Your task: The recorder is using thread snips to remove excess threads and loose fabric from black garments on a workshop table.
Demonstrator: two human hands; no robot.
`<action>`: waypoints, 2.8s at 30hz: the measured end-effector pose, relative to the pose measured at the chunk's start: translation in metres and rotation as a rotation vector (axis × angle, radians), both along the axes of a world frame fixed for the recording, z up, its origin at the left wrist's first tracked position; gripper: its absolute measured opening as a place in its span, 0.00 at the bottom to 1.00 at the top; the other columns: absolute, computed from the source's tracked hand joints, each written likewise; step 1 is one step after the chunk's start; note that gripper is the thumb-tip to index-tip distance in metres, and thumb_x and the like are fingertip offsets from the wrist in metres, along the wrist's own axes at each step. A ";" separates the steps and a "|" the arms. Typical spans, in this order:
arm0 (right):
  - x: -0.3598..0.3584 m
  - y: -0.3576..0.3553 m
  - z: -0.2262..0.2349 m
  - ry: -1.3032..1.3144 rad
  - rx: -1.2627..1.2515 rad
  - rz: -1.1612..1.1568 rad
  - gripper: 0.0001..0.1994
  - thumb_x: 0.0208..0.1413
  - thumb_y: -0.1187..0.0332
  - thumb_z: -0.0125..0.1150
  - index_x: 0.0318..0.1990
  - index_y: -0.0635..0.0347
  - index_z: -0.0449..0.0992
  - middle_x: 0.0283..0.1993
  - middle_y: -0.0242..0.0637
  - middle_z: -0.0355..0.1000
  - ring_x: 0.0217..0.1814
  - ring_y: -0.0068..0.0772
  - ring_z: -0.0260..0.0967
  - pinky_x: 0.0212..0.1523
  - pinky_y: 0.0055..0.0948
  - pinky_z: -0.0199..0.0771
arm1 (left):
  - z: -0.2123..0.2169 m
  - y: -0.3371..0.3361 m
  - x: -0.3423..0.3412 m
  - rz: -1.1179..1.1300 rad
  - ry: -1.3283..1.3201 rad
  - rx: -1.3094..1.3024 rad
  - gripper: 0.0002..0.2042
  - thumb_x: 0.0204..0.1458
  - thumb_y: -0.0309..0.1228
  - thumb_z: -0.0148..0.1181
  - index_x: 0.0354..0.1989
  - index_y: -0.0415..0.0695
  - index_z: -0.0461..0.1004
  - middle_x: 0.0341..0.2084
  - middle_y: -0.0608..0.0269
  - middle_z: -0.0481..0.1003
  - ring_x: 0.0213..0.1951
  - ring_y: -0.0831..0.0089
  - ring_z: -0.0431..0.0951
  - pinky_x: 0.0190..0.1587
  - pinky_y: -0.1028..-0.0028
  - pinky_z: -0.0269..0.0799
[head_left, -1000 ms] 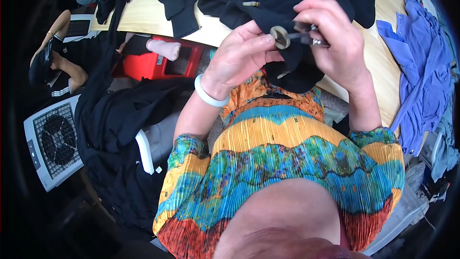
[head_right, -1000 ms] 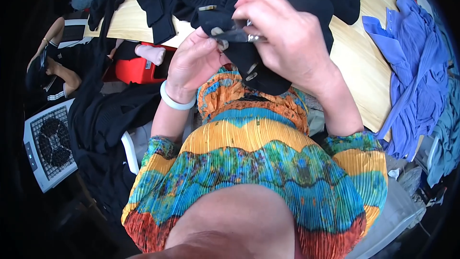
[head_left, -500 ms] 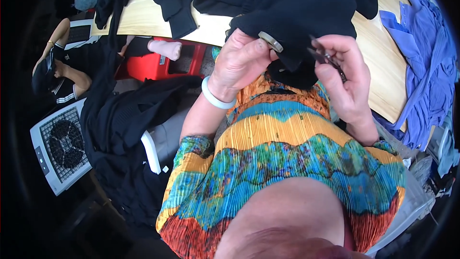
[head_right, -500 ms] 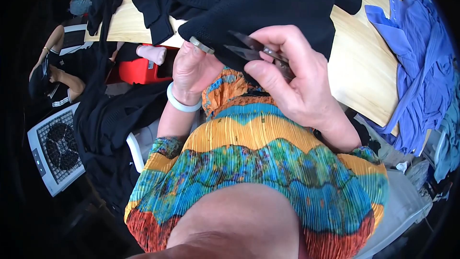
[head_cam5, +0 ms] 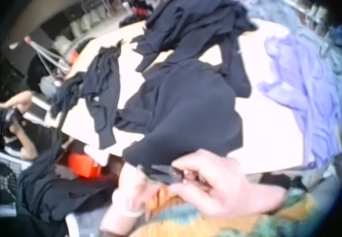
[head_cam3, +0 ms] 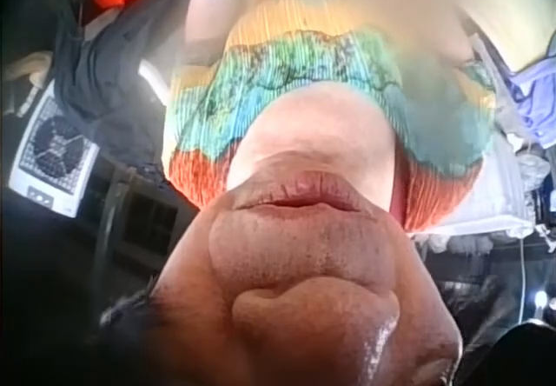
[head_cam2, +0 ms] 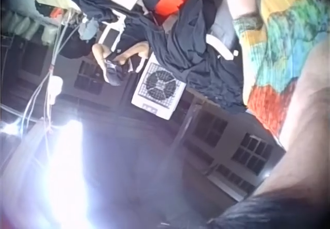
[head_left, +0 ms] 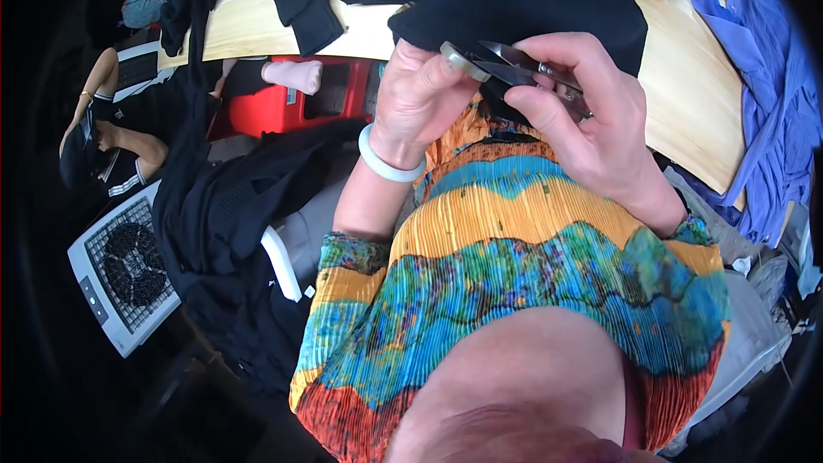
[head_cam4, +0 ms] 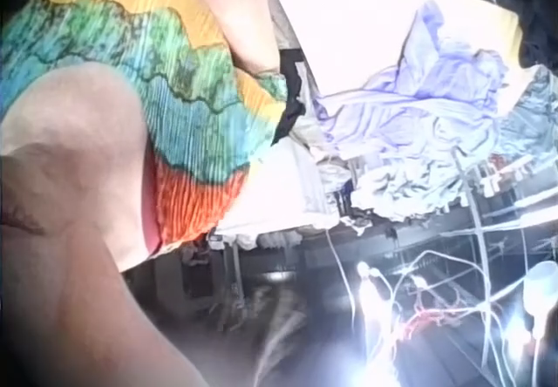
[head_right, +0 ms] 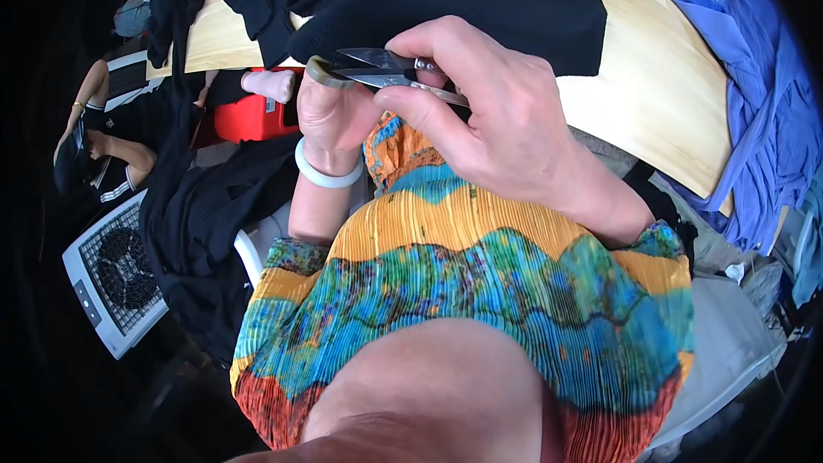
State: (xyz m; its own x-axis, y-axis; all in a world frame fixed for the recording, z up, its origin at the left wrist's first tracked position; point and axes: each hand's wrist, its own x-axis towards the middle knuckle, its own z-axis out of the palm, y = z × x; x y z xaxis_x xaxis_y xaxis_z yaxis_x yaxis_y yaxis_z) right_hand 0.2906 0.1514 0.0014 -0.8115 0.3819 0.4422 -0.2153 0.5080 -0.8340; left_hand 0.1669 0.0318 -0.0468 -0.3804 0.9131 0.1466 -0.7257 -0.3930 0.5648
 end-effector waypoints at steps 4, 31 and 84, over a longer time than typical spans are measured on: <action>-0.003 -0.005 -0.003 0.034 0.051 -0.022 0.12 0.40 0.72 0.63 0.33 0.65 0.69 0.23 0.35 0.66 0.19 0.25 0.65 0.18 0.18 0.63 | -0.001 -0.003 0.005 0.008 -0.113 -0.037 0.19 0.46 0.28 0.57 0.49 0.42 0.64 0.41 0.61 0.70 0.44 0.69 0.70 0.49 0.69 0.64; -0.016 0.020 -0.019 0.094 -0.318 -0.106 0.12 0.45 0.73 0.62 0.38 0.64 0.68 0.28 0.29 0.69 0.30 0.12 0.65 0.30 0.12 0.65 | 0.004 -0.001 -0.003 -0.046 -0.369 -0.037 0.17 0.55 0.33 0.43 0.52 0.41 0.60 0.51 0.56 0.63 0.55 0.63 0.60 0.57 0.61 0.55; -0.046 0.041 0.023 0.099 0.254 0.213 0.12 0.39 0.77 0.60 0.36 0.62 0.72 0.39 0.39 0.69 0.34 0.35 0.70 0.32 0.24 0.70 | 0.034 0.008 -0.012 -0.027 -0.104 -0.227 0.09 0.54 0.28 0.46 0.41 0.40 0.67 0.34 0.62 0.72 0.35 0.77 0.73 0.33 0.78 0.73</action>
State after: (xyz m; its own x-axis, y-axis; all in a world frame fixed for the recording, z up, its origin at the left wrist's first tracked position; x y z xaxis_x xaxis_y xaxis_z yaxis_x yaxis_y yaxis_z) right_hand 0.2447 0.1926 0.0246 -0.8096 0.0762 0.5821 -0.4126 0.6315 -0.6565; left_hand 0.1545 0.0400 -0.0132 -0.3576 0.9283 -0.1022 -0.7930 -0.2441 0.5582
